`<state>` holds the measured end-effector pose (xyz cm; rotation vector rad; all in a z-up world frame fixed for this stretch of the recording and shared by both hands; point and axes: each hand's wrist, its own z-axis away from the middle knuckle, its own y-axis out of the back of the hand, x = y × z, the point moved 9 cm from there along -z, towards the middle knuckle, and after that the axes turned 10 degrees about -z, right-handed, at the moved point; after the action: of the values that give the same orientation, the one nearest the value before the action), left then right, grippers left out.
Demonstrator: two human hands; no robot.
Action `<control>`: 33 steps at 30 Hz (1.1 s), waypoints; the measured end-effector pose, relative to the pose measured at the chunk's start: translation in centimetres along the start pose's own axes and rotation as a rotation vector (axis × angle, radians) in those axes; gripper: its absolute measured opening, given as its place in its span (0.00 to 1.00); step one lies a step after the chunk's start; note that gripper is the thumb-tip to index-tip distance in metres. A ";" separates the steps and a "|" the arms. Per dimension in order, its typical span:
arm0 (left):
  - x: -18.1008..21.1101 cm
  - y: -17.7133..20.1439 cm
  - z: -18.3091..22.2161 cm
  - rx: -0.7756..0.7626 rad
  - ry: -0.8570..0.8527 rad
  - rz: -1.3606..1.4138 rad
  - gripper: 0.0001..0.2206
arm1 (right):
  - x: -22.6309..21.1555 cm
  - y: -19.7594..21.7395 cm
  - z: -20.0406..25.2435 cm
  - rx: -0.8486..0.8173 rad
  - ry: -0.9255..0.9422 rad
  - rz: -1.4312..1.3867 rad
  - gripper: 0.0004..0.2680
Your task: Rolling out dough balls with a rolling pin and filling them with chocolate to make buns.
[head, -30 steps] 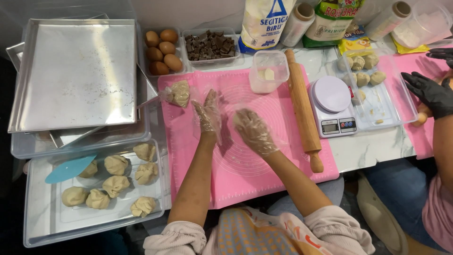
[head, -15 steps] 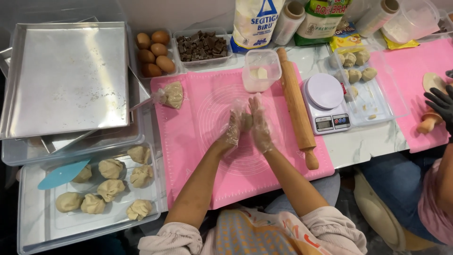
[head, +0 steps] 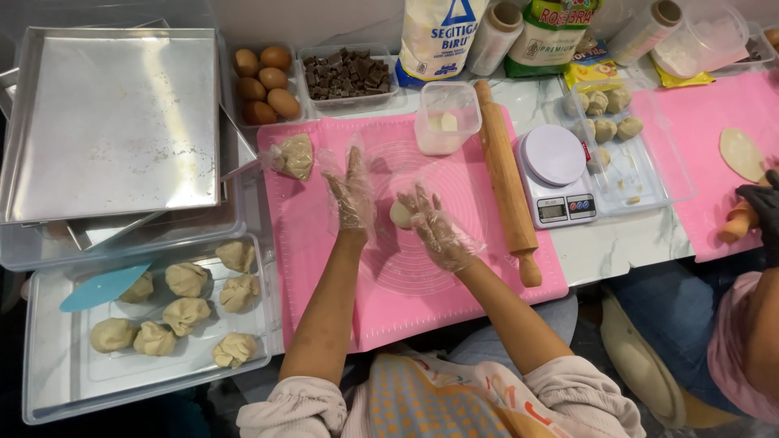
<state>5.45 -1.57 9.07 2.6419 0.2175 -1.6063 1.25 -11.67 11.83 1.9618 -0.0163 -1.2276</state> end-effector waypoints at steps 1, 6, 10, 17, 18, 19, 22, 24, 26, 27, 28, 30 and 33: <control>-0.7 -0.2 0.2 0.014 0.079 0.067 0.18 | -0.8 0.4 -0.1 0.014 -0.016 0.028 0.21; 0.8 -1.5 2.3 0.045 0.315 0.258 0.16 | 0.9 -2.1 0.2 -0.049 0.014 0.185 0.25; 5.7 -1.6 5.2 0.008 0.282 0.726 0.23 | -0.4 -2.2 0.9 -0.051 0.056 0.236 0.24; -0.8 3.1 7.8 -0.133 -0.376 0.880 0.20 | -0.4 2.6 -1.6 0.132 -0.020 -0.681 0.27; -0.8 3.8 8.3 -0.135 -0.374 0.879 0.20 | -0.1 2.7 -2.0 0.130 -0.019 -0.681 0.27; -0.3 5.7 9.2 -0.047 -0.482 0.905 0.19 | 0.8 2.3 -2.3 0.117 -0.086 -0.817 0.26; 0.1 7.3 9.4 0.042 -0.583 0.914 0.18 | 0.9 0.5 -2.0 0.091 -0.187 -0.875 0.25; 0.4 6.1 8.3 0.040 -0.571 0.898 0.18 | 0.5 -1.1 -1.0 0.076 -0.214 -0.797 0.23; 0.9 4.5 7.3 0.039 -0.560 0.857 0.19 | 0.1 -1.5 0.8 0.209 -0.127 -0.659 0.21; 0.9 5.2 7.4 0.042 -0.562 0.857 0.19 | 0.7 -1.6 0.4 0.213 -0.129 -0.659 0.21; 0.8 6.0 7.5 0.042 -0.560 0.835 0.19 | 1.5 -1.4 0.1 0.259 -0.123 -0.808 0.22; 0.7 7.2 8.0 0.042 -0.562 0.811 0.19 | 0.3 -0.3 -0.1 0.307 -0.119 -0.962 0.24; 0.7 7.0 7.6 0.038 -0.547 0.764 0.19 | -1.3 0.3 0.3 0.158 -0.345 -0.489 0.21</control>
<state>0.07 -9.24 4.66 1.8026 -0.7393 -1.8884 0.48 -11.50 12.89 1.9229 0.2080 -1.9261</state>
